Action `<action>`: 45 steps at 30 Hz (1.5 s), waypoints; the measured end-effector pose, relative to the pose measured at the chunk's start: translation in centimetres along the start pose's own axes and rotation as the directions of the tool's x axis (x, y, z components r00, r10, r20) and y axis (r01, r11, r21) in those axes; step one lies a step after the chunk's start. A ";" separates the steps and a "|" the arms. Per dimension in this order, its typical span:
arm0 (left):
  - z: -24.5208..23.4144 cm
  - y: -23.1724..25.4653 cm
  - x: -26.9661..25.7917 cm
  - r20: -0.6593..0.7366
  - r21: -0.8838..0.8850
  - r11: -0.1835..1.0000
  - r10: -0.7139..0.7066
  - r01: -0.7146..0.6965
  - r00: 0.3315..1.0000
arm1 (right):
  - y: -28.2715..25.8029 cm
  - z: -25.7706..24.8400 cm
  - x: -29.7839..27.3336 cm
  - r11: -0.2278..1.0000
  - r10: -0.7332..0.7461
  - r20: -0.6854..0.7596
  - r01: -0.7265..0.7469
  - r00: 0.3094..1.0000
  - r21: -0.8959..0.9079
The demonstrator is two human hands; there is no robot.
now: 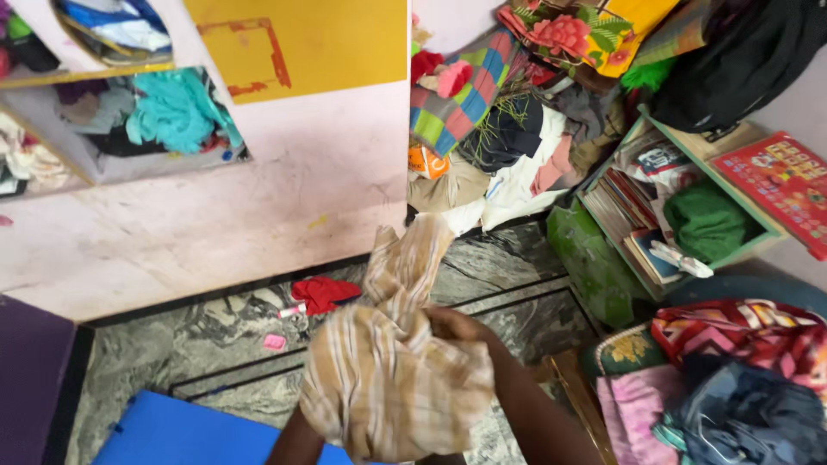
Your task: The person carries a bowl of food to the kitchen, retrieves items from a low shelf, hangs a cloth, and collects laundry into a basket.
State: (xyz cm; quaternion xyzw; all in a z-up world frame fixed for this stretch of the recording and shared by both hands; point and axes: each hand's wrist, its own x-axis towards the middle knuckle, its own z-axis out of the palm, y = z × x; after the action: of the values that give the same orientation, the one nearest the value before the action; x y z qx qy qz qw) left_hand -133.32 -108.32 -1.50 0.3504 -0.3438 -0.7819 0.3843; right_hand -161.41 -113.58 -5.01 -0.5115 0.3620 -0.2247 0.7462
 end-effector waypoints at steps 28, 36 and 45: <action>16.6 14.0 -5.3 0.151 -0.412 0.840 0.445 -0.353 0.883 | -13.5 -18.8 -36.4 0.511 -0.522 -0.799 0.859 0.298 -0.014; 25.4 11.8 -3.2 0.224 -0.223 0.811 0.582 -0.541 0.782 | -2.6 -22.8 -38.5 0.703 -0.341 -0.636 0.637 0.692 0.316; 27.0 11.4 -5.5 0.006 -0.433 0.756 0.548 -0.492 0.836 | -3.8 -20.4 -39.8 0.486 -0.413 -0.826 0.860 0.384 0.156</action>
State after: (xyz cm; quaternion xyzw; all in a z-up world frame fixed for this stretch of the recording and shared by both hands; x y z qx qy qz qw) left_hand -148.62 -101.72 23.23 0.0985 -0.2788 -0.7198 0.6280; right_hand -202.33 -99.16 6.50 -0.2389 0.2837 -0.7798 0.5043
